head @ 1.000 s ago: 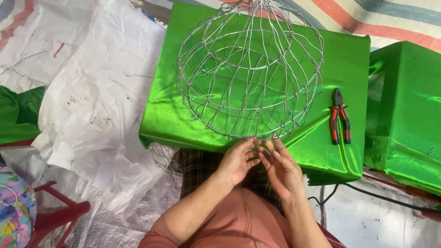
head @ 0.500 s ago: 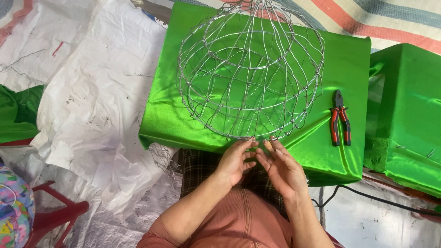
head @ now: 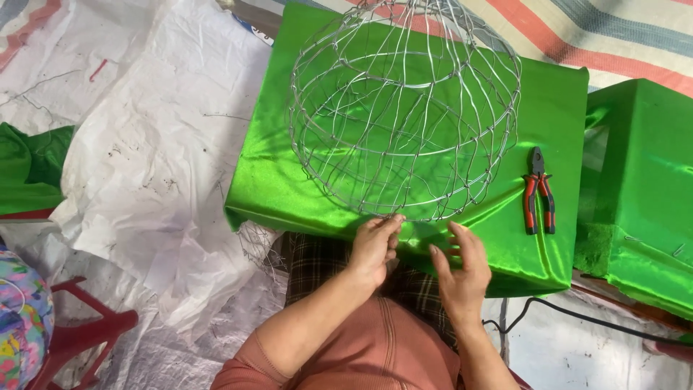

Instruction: A person is manually assembling and shaping a spherical wire frame on a green fabric-covered surface.

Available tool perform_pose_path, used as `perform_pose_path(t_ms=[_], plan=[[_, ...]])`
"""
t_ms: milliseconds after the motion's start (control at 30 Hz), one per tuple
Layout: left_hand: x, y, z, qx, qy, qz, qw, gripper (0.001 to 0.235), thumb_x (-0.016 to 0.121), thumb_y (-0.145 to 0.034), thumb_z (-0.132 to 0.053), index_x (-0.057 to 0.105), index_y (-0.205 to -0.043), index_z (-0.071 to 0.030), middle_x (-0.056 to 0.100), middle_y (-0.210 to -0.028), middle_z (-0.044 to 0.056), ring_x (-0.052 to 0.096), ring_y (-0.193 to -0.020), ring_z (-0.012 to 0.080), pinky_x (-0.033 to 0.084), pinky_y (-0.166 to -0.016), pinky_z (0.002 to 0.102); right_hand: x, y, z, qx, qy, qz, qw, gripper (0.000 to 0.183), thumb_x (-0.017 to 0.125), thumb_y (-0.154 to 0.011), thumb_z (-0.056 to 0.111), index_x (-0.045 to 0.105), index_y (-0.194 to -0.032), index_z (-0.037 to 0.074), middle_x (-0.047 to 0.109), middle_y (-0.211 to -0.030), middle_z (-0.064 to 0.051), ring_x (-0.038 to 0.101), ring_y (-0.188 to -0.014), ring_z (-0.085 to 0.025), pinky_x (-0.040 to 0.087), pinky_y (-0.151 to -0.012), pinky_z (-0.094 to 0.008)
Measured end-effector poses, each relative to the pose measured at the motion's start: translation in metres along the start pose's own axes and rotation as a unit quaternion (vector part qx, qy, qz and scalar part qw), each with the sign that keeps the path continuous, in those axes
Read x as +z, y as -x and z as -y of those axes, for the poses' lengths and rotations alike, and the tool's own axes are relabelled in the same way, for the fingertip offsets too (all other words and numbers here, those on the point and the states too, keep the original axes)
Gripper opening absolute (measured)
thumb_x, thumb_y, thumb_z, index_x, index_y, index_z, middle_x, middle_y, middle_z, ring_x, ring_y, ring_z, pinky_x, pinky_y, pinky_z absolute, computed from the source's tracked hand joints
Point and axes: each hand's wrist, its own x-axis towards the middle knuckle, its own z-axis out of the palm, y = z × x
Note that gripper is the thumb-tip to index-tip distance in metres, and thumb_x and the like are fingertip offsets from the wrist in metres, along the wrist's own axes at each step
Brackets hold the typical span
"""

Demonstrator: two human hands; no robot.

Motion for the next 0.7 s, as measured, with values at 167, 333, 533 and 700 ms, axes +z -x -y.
perform_pose_path(t_ms=[167, 333, 533, 700], plan=[[0.007, 0.011, -0.016, 0.001, 0.008, 0.017, 1.000, 0.022, 0.075, -0.095, -0.026, 0.066, -0.083, -0.010, 0.054, -0.067, -0.004, 0.048, -0.054, 0.0063, 0.034, -0.045, 0.018, -0.004, -0.018, -0.003, -0.322, 0.355, -0.109, 0.871, 0.056, 0.083, -0.084, 0.048, 0.073, -0.131, 0.018, 0.064, -0.127, -0.011, 0.056, -0.100, -0.027, 0.053, -0.081, -0.035], [0.011, 0.013, -0.023, -0.002, 0.011, 0.021, 1.000, 0.022, 0.075, -0.094, -0.025, 0.066, -0.081, -0.010, 0.054, -0.067, -0.003, 0.049, -0.053, 0.0073, 0.037, -0.046, 0.020, 0.007, -0.028, 0.028, -0.315, 0.421, -0.124, 0.842, 0.072, 0.069, -0.085, 0.068, 0.067, -0.134, 0.016, 0.045, -0.146, -0.021, 0.045, -0.113, -0.036, 0.040, -0.098, -0.045], [0.012, 0.011, -0.024, -0.016, 0.021, 0.030, 0.999, 0.023, 0.077, -0.092, -0.023, 0.064, -0.077, -0.011, 0.051, -0.065, -0.003, 0.048, -0.053, 0.0071, 0.040, -0.048, 0.021, 0.014, -0.033, 0.026, -0.257, 0.415, -0.109, 0.866, 0.073, 0.077, -0.077, 0.065, 0.065, -0.131, 0.017, 0.025, -0.160, -0.028, 0.029, -0.133, -0.045, 0.022, -0.111, -0.050], [0.012, 0.008, -0.019, -0.023, 0.017, 0.040, 0.999, 0.022, 0.076, -0.092, -0.023, 0.064, -0.077, -0.012, 0.050, -0.066, -0.004, 0.047, -0.053, 0.0070, 0.040, -0.050, 0.021, 0.011, -0.040, 0.018, -0.268, 0.431, -0.107, 0.855, 0.076, 0.078, -0.073, 0.068, 0.064, -0.130, 0.020, 0.022, -0.163, -0.025, 0.021, -0.140, -0.047, 0.013, -0.115, -0.053]])
